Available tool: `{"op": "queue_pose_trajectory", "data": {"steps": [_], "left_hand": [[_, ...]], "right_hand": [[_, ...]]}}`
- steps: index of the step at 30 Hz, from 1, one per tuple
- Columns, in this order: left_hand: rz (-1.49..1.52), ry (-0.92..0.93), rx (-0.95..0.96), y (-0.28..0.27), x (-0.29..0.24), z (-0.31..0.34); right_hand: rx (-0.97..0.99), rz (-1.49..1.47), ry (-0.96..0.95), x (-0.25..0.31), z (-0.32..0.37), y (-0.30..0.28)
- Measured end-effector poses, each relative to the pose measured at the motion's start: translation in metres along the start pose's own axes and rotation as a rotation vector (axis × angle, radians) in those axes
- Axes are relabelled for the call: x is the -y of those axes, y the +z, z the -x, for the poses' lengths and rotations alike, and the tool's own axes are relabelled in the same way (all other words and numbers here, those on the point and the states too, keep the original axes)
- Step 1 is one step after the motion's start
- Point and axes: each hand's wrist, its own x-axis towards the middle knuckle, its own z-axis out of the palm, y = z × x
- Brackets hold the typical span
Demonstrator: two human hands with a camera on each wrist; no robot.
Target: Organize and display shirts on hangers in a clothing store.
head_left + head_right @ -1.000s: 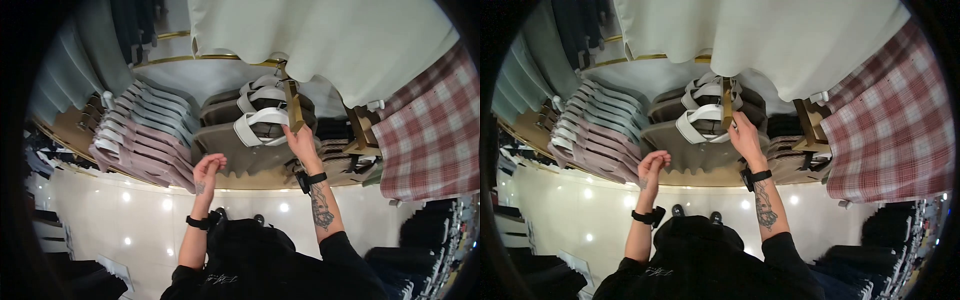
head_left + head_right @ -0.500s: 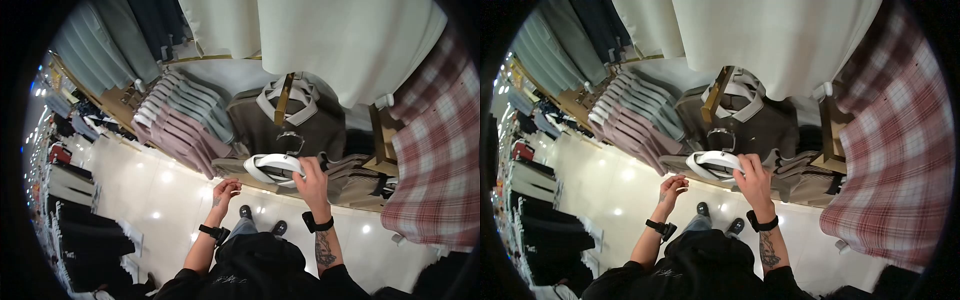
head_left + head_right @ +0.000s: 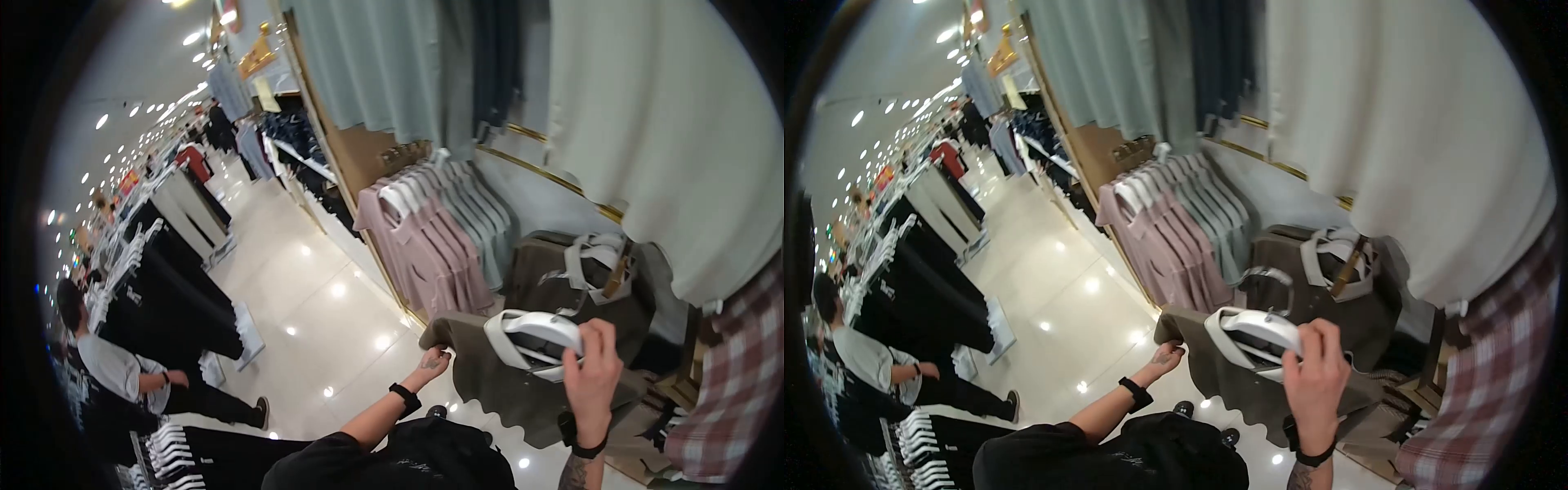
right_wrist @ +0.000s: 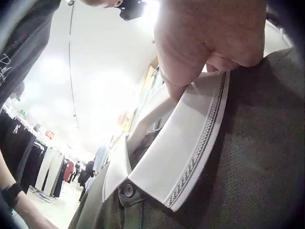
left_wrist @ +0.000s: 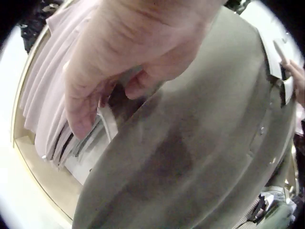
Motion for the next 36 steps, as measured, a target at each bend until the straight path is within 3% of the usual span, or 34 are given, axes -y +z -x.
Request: {"op": "queue_pose_trajectory", "data": {"steps": [3,6,7,10,12,17,21,24,27,33,36], "left_hand": [[0.184,-0.03,-0.036,-0.006,0.02,-0.016],[0.338,0.233,-0.096,-0.027,0.001,-0.023],[0.447,0.195,0.0,-0.044,-0.023,-0.018],[0.11,0.392,-0.072,-0.05,-0.006,-0.041],[0.117,0.441,-0.052,-0.056,-0.008,-0.045],[0.483,0.417,0.195,-0.093,-0.055,-0.042],[0.736,0.423,0.44,-0.106,-0.099,-0.054],[0.928,0.39,0.627,-0.105,-0.127,-0.061],[1.078,0.342,0.78,-0.107,-0.153,-0.061],[1.353,0.23,1.004,-0.09,-0.207,-0.059],[1.463,0.188,1.117,-0.074,-0.223,-0.055]], "right_hand": [[-0.013,-0.066,-0.031,0.02,-0.031,-0.01],[-0.05,-0.07,-0.086,0.05,-0.064,-0.022],[-0.054,-0.071,-0.087,0.059,-0.074,-0.025],[-0.062,-0.109,-0.085,0.093,-0.106,-0.035],[-0.116,-0.103,-0.1,0.108,-0.126,-0.033],[-0.156,-0.107,-0.206,0.14,-0.176,-0.029],[-0.206,-0.076,-0.316,0.136,-0.226,-0.022],[-0.192,-0.006,-0.196,0.152,-0.238,-0.028],[-0.213,-0.176,-0.242,0.158,-0.253,-0.033],[-0.199,-0.214,-0.241,0.183,-0.257,-0.038],[-0.235,-0.203,-0.38,0.175,-0.265,-0.034]]}}
